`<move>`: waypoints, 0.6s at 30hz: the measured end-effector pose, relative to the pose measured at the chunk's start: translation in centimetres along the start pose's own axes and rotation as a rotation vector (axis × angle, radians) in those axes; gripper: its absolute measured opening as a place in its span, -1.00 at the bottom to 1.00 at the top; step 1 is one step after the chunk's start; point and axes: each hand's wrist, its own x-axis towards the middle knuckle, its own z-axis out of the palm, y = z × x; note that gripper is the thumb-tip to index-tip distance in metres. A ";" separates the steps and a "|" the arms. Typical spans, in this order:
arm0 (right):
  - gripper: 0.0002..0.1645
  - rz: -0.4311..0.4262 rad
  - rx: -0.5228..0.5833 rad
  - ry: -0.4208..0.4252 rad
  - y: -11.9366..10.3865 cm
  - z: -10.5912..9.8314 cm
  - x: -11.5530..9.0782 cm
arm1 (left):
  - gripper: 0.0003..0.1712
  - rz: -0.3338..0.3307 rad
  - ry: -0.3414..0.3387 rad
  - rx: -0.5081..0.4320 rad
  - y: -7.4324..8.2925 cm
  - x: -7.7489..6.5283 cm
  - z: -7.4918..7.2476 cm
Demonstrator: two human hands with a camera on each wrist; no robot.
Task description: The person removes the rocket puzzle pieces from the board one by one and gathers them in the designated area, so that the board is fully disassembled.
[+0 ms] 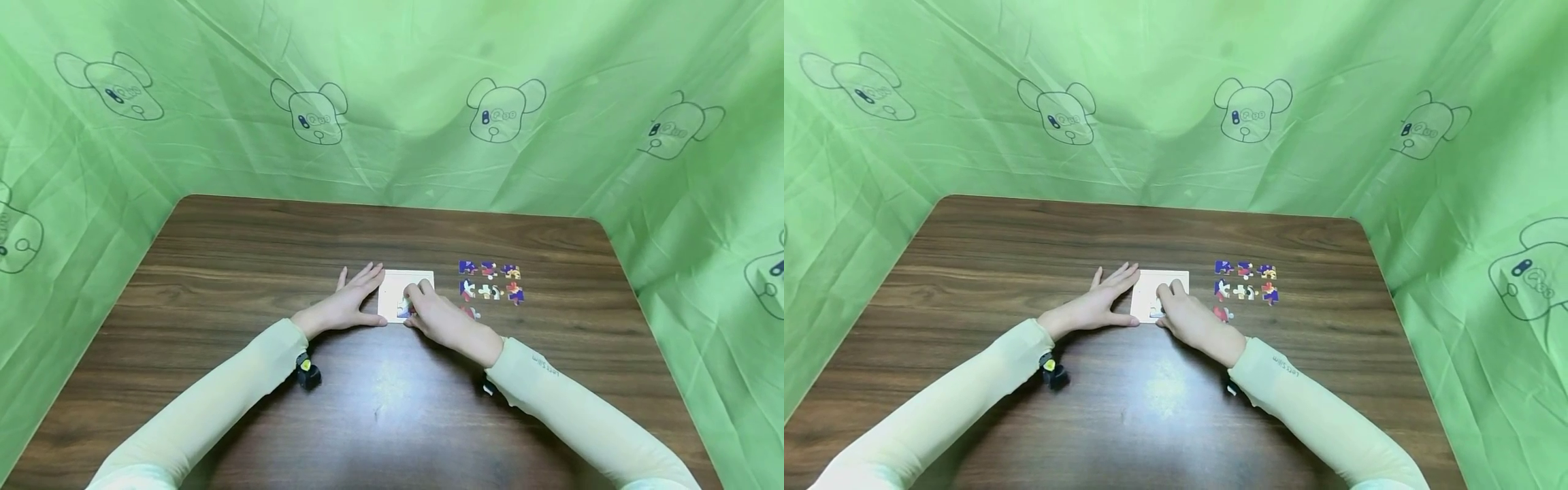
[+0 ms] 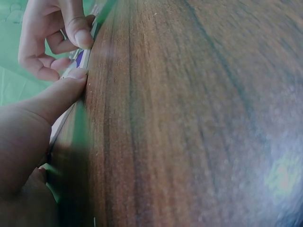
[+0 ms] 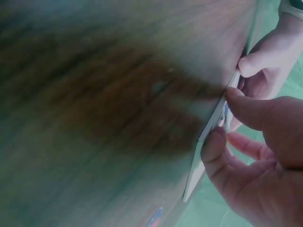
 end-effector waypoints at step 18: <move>-0.44 -0.035 -0.006 0.016 0.3 0.2 0.2 | 0.22 0.009 0.009 0.014 0.0 0.0 -0.1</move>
